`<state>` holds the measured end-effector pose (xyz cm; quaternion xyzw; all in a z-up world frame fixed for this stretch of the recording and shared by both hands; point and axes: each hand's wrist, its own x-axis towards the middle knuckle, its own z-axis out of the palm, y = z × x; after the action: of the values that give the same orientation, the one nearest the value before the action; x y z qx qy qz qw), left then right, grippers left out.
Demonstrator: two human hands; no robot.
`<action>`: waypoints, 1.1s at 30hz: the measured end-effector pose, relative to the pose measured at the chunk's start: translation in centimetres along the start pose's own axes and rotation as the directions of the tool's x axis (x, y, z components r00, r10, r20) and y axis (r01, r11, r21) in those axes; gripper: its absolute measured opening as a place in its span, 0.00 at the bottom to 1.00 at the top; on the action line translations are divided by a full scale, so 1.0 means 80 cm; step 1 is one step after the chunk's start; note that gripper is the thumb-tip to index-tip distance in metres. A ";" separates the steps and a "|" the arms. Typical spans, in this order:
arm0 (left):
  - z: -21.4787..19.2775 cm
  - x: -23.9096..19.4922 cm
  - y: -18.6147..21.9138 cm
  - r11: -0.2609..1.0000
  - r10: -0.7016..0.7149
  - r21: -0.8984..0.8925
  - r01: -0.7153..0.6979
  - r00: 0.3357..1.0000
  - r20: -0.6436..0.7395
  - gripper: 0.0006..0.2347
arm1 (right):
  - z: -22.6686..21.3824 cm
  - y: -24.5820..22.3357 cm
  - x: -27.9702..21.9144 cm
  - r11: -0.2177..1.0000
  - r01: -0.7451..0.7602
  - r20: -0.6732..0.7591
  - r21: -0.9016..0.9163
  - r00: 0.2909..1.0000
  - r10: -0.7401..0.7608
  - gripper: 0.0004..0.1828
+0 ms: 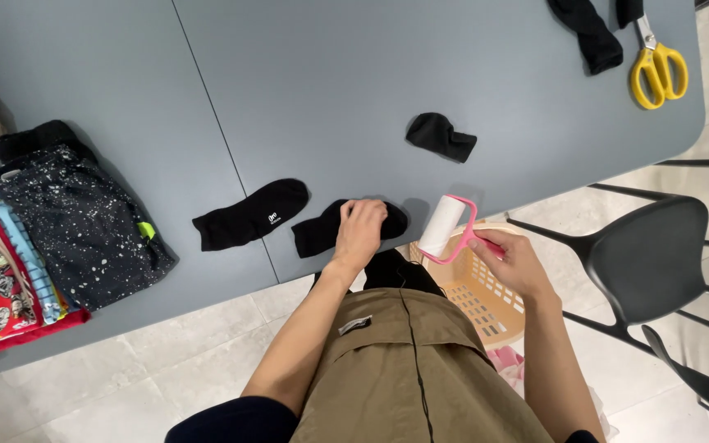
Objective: Cleaning black socks with a lint roller and folding them on a table.
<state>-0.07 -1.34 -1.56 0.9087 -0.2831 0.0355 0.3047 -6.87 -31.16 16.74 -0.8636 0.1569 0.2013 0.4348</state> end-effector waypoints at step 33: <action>-0.139 -0.104 -0.009 0.915 -0.341 0.315 0.250 0.898 0.278 0.25 | 0.072 -0.073 0.145 0.690 0.283 0.042 -0.666 0.938 -0.345 0.21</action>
<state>-5.42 9.59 5.09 0.9675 -0.1795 -0.1244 0.1278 4.57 -24.23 12.03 -0.9827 -0.0562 0.1289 0.1204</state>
